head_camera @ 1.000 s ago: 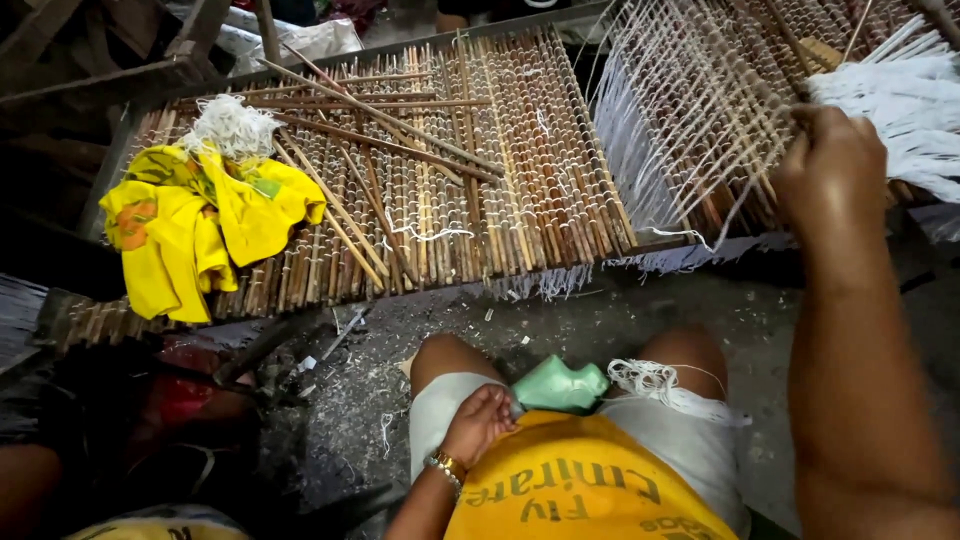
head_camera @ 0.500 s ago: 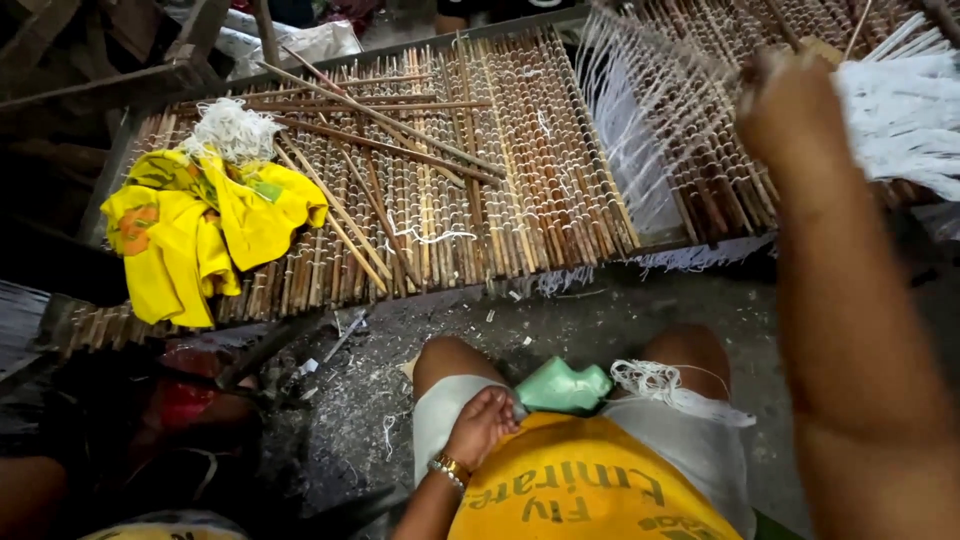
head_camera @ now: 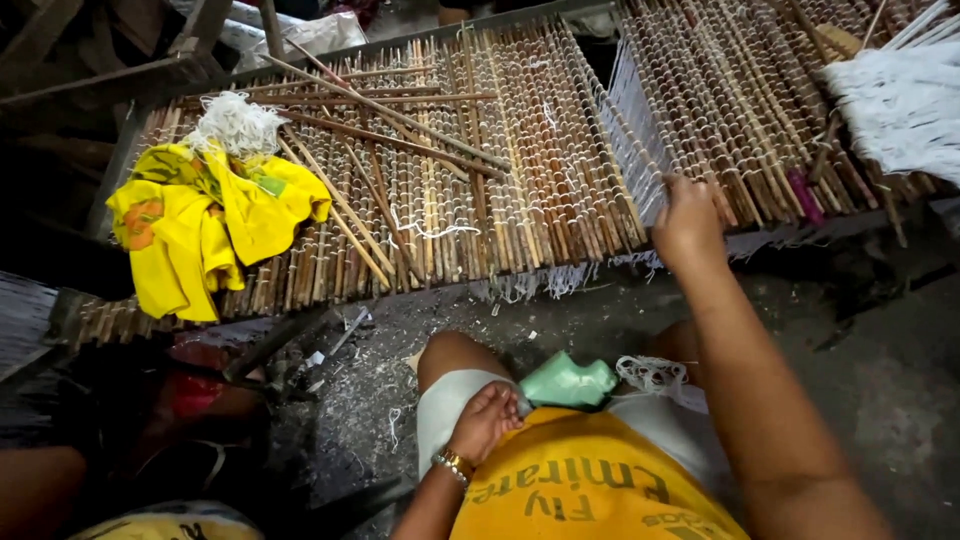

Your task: Manually wrapping and knotting white thread onto thin wooden sticks to create a screen or mat.

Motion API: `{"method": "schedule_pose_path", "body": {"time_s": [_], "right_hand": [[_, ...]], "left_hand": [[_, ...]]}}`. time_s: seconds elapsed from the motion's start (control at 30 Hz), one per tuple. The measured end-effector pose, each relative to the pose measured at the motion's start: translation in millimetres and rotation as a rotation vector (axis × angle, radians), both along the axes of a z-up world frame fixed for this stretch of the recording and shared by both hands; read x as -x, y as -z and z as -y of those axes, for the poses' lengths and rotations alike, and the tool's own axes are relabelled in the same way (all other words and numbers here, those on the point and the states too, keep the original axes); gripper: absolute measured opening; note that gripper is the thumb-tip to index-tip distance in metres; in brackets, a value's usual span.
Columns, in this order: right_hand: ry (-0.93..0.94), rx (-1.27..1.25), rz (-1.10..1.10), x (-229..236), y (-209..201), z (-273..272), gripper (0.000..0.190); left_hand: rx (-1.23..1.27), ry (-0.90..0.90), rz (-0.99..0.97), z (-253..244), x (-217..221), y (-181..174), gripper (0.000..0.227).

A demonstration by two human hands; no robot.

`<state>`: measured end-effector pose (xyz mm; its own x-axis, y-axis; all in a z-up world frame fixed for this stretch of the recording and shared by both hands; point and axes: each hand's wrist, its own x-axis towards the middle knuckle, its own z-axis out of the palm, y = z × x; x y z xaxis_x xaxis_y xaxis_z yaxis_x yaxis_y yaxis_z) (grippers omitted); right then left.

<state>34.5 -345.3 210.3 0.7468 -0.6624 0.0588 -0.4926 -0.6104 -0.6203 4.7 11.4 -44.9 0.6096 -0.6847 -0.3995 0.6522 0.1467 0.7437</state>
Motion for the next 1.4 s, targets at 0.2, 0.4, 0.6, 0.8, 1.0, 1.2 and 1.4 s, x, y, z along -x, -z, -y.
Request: {"method": "schedule_pose_path", "body": {"time_s": [0.2,0.4,0.6,0.8,1.0,1.2,1.4], "right_hand": [[0.013,-0.073,-0.022,-2.2,11.9,0.8,0.047],[0.017,-0.084,-0.012,-1.7,4.7,-11.1,0.046],[-0.001,0.013,-0.174,-2.5,19.0,-2.3,0.043],[-0.003,0.017,-0.244,-1.5,5.0,-9.1,0.052],[-0.059,0.095,-0.339,-8.0,12.0,-0.4,0.049],[-0.080,0.009,-0.428,-1.6,18.9,28.5,0.053],[-0.227,0.128,0.070,100.2,55.1,96.4,0.026]], "left_hand": [[0.034,-0.028,-0.028,0.6,0.0,6.7,0.018],[0.052,-0.031,-0.050,0.8,0.1,8.1,0.016],[0.043,-0.027,-0.023,1.1,-0.3,8.8,0.018],[0.065,-0.029,0.007,0.9,-0.3,10.2,0.020],[0.011,-0.029,-0.017,0.7,-0.8,7.7,0.018],[0.024,-0.014,-0.005,-0.2,-2.1,3.2,0.020],[0.050,-0.046,-0.037,-5.9,-0.9,20.1,0.013]]}}
